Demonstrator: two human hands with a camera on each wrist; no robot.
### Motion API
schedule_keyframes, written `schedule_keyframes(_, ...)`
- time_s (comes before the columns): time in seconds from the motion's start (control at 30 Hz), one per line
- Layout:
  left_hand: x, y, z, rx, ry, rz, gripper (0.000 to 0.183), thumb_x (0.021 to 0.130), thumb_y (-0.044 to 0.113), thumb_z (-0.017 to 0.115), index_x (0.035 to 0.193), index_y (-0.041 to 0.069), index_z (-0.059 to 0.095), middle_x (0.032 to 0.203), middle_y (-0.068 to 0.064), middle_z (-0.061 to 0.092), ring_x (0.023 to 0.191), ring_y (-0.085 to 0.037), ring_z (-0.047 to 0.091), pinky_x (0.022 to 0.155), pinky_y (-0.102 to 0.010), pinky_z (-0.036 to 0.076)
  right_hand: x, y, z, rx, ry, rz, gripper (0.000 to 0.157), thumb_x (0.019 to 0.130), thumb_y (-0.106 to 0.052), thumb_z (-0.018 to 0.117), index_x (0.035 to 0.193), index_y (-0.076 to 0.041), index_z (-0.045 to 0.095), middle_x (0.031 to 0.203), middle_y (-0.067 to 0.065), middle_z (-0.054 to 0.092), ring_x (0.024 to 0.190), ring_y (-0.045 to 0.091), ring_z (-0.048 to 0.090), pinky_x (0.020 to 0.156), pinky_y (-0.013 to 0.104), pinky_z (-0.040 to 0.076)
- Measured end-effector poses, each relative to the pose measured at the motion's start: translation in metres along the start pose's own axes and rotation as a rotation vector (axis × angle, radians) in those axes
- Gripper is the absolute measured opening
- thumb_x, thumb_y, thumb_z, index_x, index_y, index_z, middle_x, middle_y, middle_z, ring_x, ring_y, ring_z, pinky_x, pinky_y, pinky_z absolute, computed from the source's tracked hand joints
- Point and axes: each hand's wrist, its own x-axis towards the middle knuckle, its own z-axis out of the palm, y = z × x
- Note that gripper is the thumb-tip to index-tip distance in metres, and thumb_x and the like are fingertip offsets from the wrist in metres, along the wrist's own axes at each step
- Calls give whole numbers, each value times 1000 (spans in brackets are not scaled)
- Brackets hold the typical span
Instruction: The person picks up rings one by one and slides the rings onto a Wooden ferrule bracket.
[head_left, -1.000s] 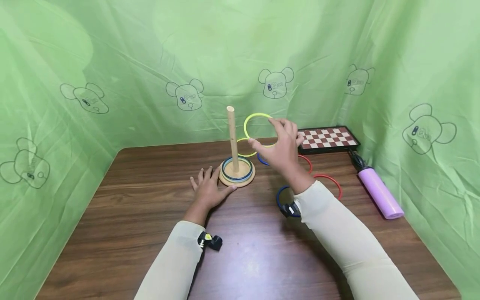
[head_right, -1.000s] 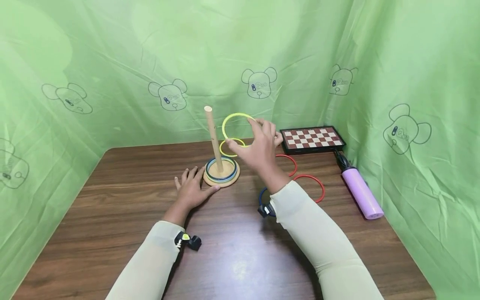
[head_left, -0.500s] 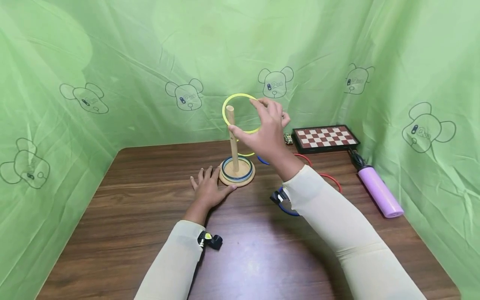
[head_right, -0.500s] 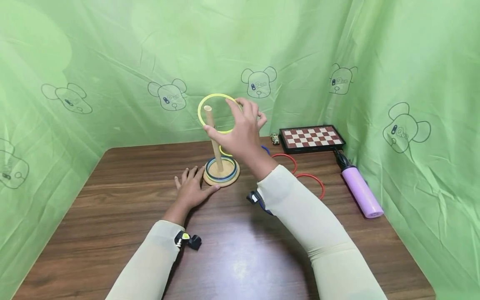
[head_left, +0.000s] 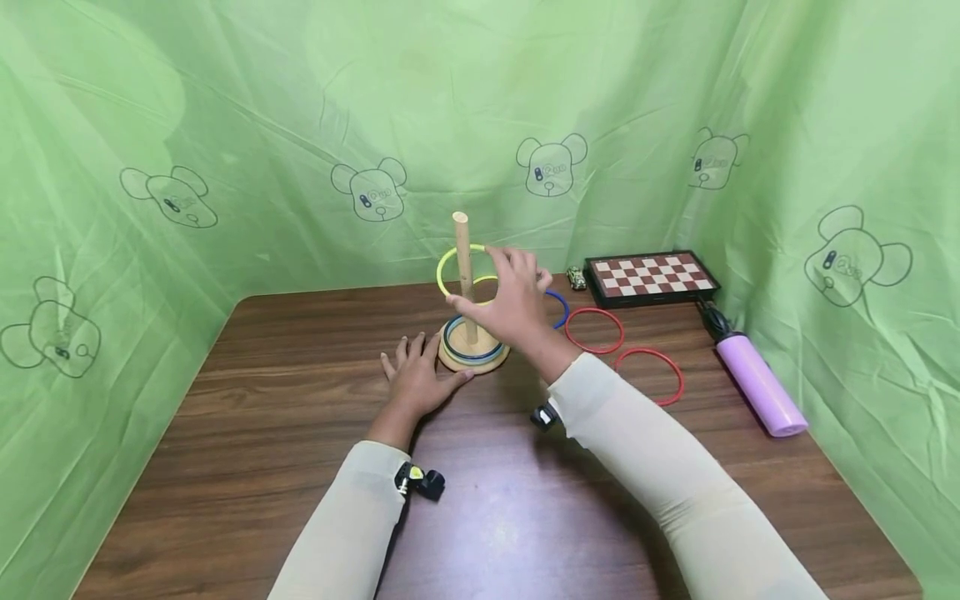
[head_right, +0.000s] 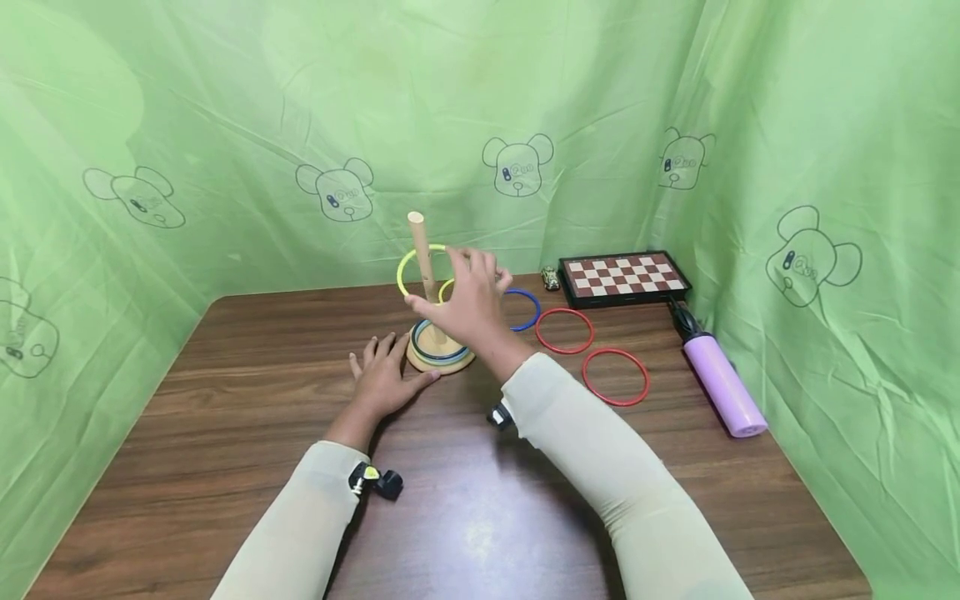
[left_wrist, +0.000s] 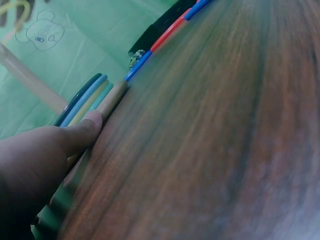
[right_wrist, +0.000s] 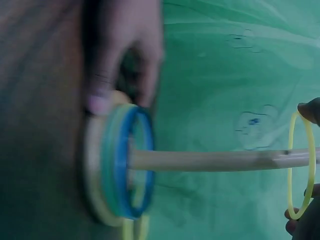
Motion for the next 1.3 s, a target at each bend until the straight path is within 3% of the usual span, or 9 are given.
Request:
schedule_keyframes(0.23,0,0,1,-26,2,2,106,88,80,70,173,28,35,174,-22,37,165,-57,18,125,-87,-2,-30,20,39,0,-116,116,110,80,-71,86,164,-12,45,160,11,56,143,35,45,112,64,30)
schedule_keyframes(0.5,1,-2,1,-44,-6,-11,106,87,82,71,172,28,36,175,-21,34,166,-56,16,125,-86,-5,-43,34,63,-61,-190,158,110,81,-68,86,165,-13,43,155,12,58,144,35,46,112,65,30)
schedule_keyframes(0.73,-2,3,-4,-10,8,-9,105,88,81,71,170,24,39,175,-20,36,166,-55,19,126,-86,0,-45,35,70,-54,-204,174,108,81,-66,89,165,-13,44,156,14,58,143,37,46,108,65,30)
schedule_keyframes(1.3,-2,2,-4,3,-4,-16,106,88,83,68,170,23,39,176,-19,36,166,-54,18,127,-85,0,-47,40,76,-100,-222,173,108,81,-69,87,164,-14,46,157,10,59,141,35,46,110,67,31)
